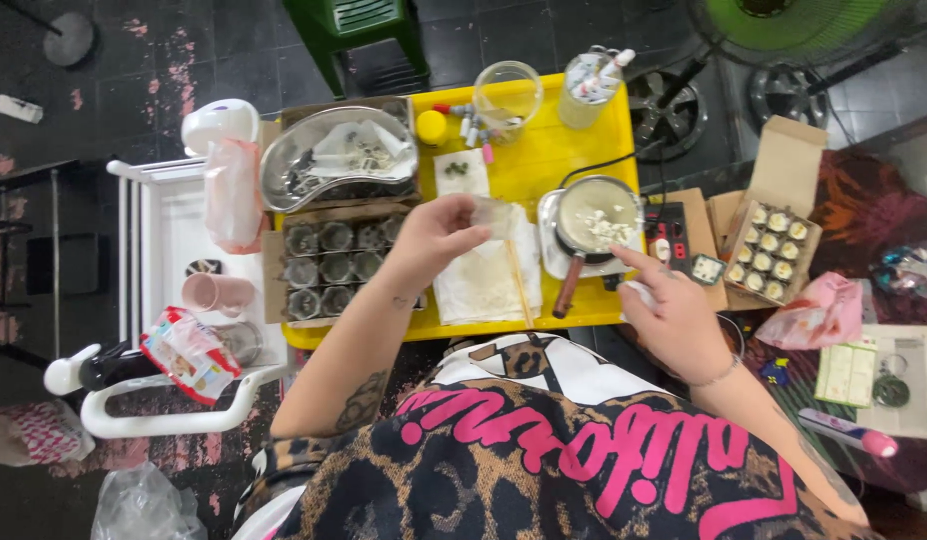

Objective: Preparing and cleaning glass jars for candle making.

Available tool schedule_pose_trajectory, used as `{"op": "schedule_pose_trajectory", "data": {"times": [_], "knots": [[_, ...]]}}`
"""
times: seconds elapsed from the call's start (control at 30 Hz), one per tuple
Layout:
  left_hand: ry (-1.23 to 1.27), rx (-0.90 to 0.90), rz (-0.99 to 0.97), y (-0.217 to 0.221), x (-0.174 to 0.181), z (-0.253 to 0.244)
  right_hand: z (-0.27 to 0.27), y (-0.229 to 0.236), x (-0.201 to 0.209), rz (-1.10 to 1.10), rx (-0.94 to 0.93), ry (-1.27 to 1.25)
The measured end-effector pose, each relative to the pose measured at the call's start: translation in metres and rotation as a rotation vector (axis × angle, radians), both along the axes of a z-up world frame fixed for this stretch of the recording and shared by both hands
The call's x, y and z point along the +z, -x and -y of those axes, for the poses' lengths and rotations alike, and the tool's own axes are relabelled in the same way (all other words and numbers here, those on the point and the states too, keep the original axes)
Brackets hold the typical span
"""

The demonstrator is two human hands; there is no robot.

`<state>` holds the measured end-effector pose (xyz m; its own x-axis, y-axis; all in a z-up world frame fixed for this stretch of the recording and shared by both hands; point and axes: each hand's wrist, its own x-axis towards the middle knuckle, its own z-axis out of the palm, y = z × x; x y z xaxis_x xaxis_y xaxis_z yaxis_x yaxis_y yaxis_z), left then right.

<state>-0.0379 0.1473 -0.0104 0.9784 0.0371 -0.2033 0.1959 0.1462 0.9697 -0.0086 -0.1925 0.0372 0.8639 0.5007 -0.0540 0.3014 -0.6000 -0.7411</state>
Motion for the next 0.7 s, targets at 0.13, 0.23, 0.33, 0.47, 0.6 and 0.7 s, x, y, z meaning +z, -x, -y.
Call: {"op": "schedule_pose_trajectory", "data": {"times": [0.13,0.23,0.33,0.47,0.6,0.7], "knots": [[0.053,-0.063,-0.035,-0.040,-0.020,0.055,-0.001,-0.013,0.010,-0.090,0.017,-0.041],[0.112,-0.064,-0.090,-0.056,-0.020,0.086,0.002,-0.025,0.014,-0.083,0.062,-0.062],[-0.214,-0.016,-0.007,-0.062,-0.004,0.108,0.005,-0.039,0.015,-0.110,0.095,-0.029],[-0.592,0.032,0.070,-0.063,0.019,0.128,0.003,-0.053,0.009,-0.138,0.193,0.077],[-0.734,0.072,0.154,-0.064,0.019,0.142,0.001,-0.064,-0.002,-0.113,0.244,0.158],[-0.737,0.081,0.150,-0.065,0.015,0.145,-0.001,-0.068,0.002,-0.181,0.232,0.182]]}}
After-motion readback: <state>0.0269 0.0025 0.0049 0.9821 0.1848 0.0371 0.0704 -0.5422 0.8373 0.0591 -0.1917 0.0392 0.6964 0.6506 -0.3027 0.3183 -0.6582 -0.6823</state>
